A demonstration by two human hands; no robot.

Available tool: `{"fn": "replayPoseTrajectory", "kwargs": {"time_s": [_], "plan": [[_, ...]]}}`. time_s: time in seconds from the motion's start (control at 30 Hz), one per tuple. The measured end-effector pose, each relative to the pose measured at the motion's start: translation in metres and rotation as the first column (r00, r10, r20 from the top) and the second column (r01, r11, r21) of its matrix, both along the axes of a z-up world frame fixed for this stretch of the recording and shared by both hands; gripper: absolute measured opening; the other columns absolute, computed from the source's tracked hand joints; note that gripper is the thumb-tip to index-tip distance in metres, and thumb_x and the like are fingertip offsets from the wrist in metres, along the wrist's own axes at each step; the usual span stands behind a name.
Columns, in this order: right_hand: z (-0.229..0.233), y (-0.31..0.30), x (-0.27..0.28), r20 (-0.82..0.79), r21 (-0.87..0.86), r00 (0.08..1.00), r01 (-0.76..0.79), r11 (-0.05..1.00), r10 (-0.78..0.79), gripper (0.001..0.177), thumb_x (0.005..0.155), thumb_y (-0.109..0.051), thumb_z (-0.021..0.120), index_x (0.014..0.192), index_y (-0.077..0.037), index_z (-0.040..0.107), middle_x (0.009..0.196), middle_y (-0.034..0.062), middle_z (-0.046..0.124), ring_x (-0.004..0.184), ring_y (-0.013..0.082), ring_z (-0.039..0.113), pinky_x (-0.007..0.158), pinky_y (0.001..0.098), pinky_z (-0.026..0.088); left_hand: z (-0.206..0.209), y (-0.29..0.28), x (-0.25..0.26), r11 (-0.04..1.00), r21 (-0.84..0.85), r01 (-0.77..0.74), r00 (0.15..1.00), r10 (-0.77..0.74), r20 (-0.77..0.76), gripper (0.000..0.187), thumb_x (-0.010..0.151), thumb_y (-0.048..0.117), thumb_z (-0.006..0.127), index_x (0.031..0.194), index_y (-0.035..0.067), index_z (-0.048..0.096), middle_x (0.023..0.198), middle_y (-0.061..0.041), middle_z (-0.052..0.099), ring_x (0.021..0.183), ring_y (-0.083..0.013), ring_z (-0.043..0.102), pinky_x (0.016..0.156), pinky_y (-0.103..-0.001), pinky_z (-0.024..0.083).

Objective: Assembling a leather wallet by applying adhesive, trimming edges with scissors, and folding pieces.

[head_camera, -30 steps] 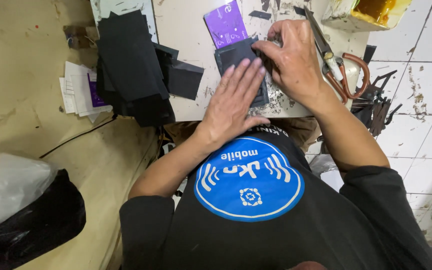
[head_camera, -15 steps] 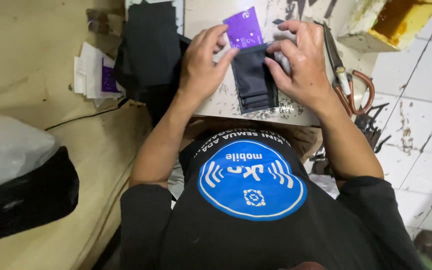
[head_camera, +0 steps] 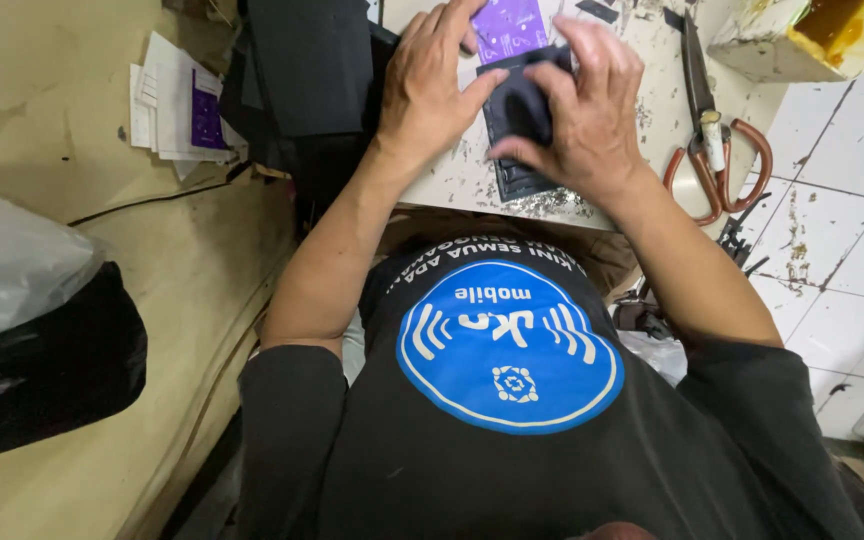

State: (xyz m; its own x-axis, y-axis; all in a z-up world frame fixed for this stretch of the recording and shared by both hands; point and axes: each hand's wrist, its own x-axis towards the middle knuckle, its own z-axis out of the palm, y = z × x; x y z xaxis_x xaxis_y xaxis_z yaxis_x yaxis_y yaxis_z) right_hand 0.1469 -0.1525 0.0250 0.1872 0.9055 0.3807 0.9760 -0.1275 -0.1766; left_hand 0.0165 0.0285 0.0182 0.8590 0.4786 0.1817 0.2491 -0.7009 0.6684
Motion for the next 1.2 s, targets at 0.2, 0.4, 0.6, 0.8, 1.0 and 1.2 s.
{"fn": "replayPoseTrajectory", "kwargs": {"time_s": [0.2,0.4,0.6,0.8,1.0,1.2], "plan": [[0.017,-0.03,-0.005,-0.198,-0.281,0.98,-0.04,0.959,-0.017,0.111,0.084,-0.099,0.057,0.159,-0.021,0.032,0.167,0.0165,0.004,0.156,0.039,0.015,0.126,0.0707,0.026,-0.007,-0.011,0.0,0.999,-0.012,-0.043,0.999,0.043,0.008,0.056,0.092,0.015,0.082,0.138,0.012,0.048,0.096,0.0,0.069,0.09,-0.019,0.065,0.085,-0.036,0.055],[0.017,-0.024,0.014,0.082,-0.101,0.976,0.212,0.972,-0.204,0.078,0.129,-0.082,0.045,0.183,-0.029,0.028,0.173,-0.0001,-0.041,0.17,0.028,-0.02,0.143,0.0599,0.002,0.025,-0.021,-0.02,0.996,-0.074,-0.049,0.997,0.052,0.049,0.036,0.105,0.0,0.054,0.14,0.007,0.047,0.113,-0.011,0.074,0.099,-0.0262,0.074,0.086,-0.039,0.063],[0.024,0.043,-0.032,-0.248,-0.61,0.965,-0.087,0.788,-0.085,0.105,0.086,-0.082,0.001,0.172,-0.024,0.014,0.165,0.0156,-0.004,0.149,0.0376,-0.01,0.118,0.0641,-0.01,0.025,-0.036,-0.05,0.967,-0.245,-0.065,0.996,0.08,0.049,0.037,0.108,0.005,0.04,0.144,0.01,0.043,0.124,-0.014,0.073,0.109,-0.0304,0.077,0.098,-0.042,0.062],[-0.03,0.013,-0.013,-0.882,0.308,0.41,0.123,0.943,0.234,0.098,0.1,-0.082,0.029,0.168,-0.016,0.004,0.178,0.0031,-0.01,0.172,0.0241,0.006,0.15,0.0486,0.009,0.036,-0.049,-0.038,0.907,-0.409,-0.102,0.99,0.131,0.046,0.045,0.103,0.007,0.063,0.144,0.006,0.044,0.134,-0.022,0.067,0.119,-0.0313,0.072,0.097,-0.038,0.066],[0.091,0.015,0.001,-0.517,0.02,-0.352,0.906,0.423,0.78,0.107,0.076,-0.073,0.019,0.163,-0.012,0.022,0.17,0.0269,0.028,0.135,0.0445,0.044,0.113,0.0619,0.041,0.016,-0.059,-0.025,0.997,-0.071,-0.036,0.993,0.028,-0.118,0.062,0.102,0.022,0.07,0.152,0.004,0.038,0.147,-0.018,0.056,0.138,-0.0326,0.052,0.121,-0.044,0.042],[0.067,-0.113,0.04,-0.713,0.553,0.671,0.359,0.752,0.203,0.019,0.118,-0.018,0.048,0.125,0.0,0.048,0.107,0.0228,0.059,0.079,0.031,0.061,0.064,0.0377,0.057,0.019,-0.056,-0.029,0.996,-0.066,-0.063,0.998,0.061,-0.032,0.053,0.104,0.023,0.067,0.147,0.002,0.043,0.141,-0.018,0.06,0.132,-0.0325,0.057,0.117,-0.044,0.046]]}}
